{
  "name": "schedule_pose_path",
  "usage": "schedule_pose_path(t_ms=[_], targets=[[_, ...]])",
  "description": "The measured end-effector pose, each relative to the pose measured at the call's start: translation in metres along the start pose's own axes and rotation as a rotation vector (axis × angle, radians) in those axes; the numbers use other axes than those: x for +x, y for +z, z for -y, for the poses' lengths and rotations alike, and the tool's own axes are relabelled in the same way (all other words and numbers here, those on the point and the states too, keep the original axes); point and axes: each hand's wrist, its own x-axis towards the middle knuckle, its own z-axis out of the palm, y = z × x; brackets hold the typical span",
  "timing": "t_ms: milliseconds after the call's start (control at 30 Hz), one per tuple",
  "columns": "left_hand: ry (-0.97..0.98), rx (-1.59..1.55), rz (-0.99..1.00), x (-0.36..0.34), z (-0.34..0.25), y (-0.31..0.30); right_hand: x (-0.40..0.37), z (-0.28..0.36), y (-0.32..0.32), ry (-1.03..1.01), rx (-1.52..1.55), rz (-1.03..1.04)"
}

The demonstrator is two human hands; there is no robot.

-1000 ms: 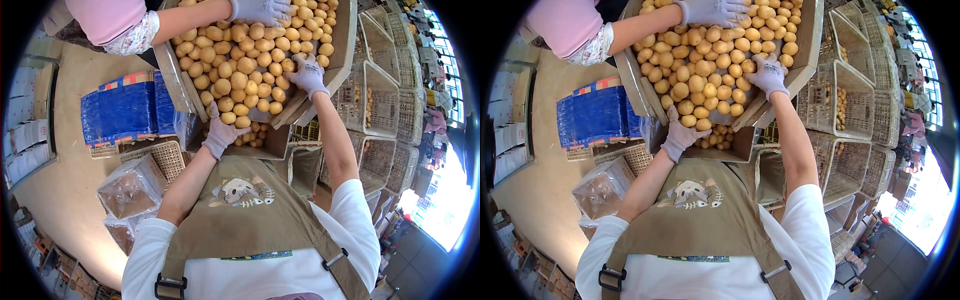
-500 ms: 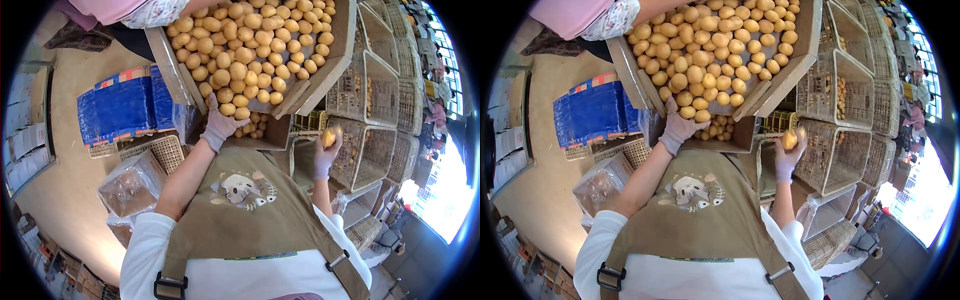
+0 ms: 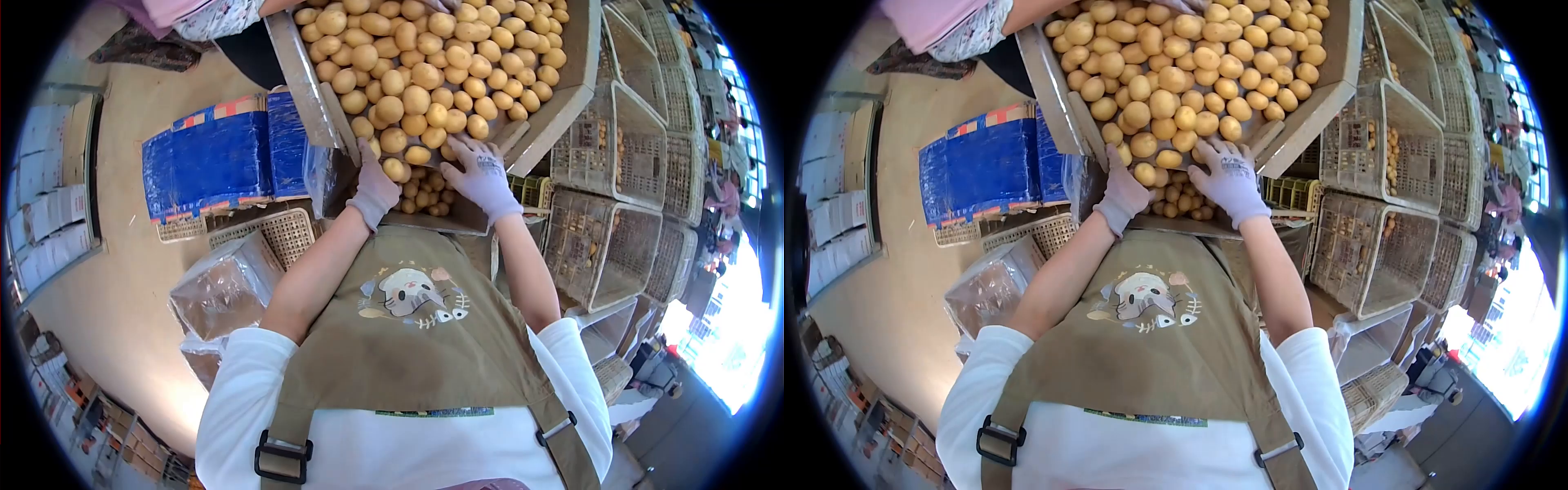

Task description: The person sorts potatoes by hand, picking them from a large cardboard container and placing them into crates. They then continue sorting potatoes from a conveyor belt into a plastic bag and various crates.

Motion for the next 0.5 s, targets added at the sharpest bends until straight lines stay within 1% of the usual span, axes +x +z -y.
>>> schedule_pose_path(t_ms=[67,100,167,200,233,300,333,367,400,433,500], targets=[[-0.235,-0.629,0.07,0.02,0.016,-0.014,0.008,-0.009,0.013,0.104,0.0,0.13],[-0.245,-0.597,0.008,0.024,0.02,-0.017,0.011,-0.002,0.009,-0.049,-0.192,-0.067],[-0.28,-0.516,-0.111,0.025,0.031,-0.022,0.012,-0.015,0.018,0.027,-0.005,0.12],[-0.212,-0.528,-0.044,0.013,0.021,-0.02,0.025,-0.02,0.004,0.047,-0.047,0.306],[-0.032,-0.079,0.008,0.021,0.037,-0.03,0.043,-0.028,0.005,0.24,0.136,0.478],[0.336,0.825,0.119,0.041,0.071,-0.055,0.039,-0.012,0.011,0.135,-0.006,0.11],[0.476,0.966,0.047,0.026,0.044,-0.044,0.032,0.0,0.025,0.069,-0.056,0.186],[0.463,0.985,0.005,0.019,0.033,-0.036,0.025,0.005,0.027,0.135,-0.182,0.363],[0.452,1.002,-0.039,0.017,0.026,-0.03,0.02,0.003,0.026,0.097,-0.213,0.373],[0.379,0.808,-0.002,0.017,0.026,-0.03,0.015,0.0,0.027,0.058,-0.242,0.385],[0.238,0.405,0.029,0.015,0.021,-0.027,0.013,-0.007,0.026,0.047,-0.155,0.343]])
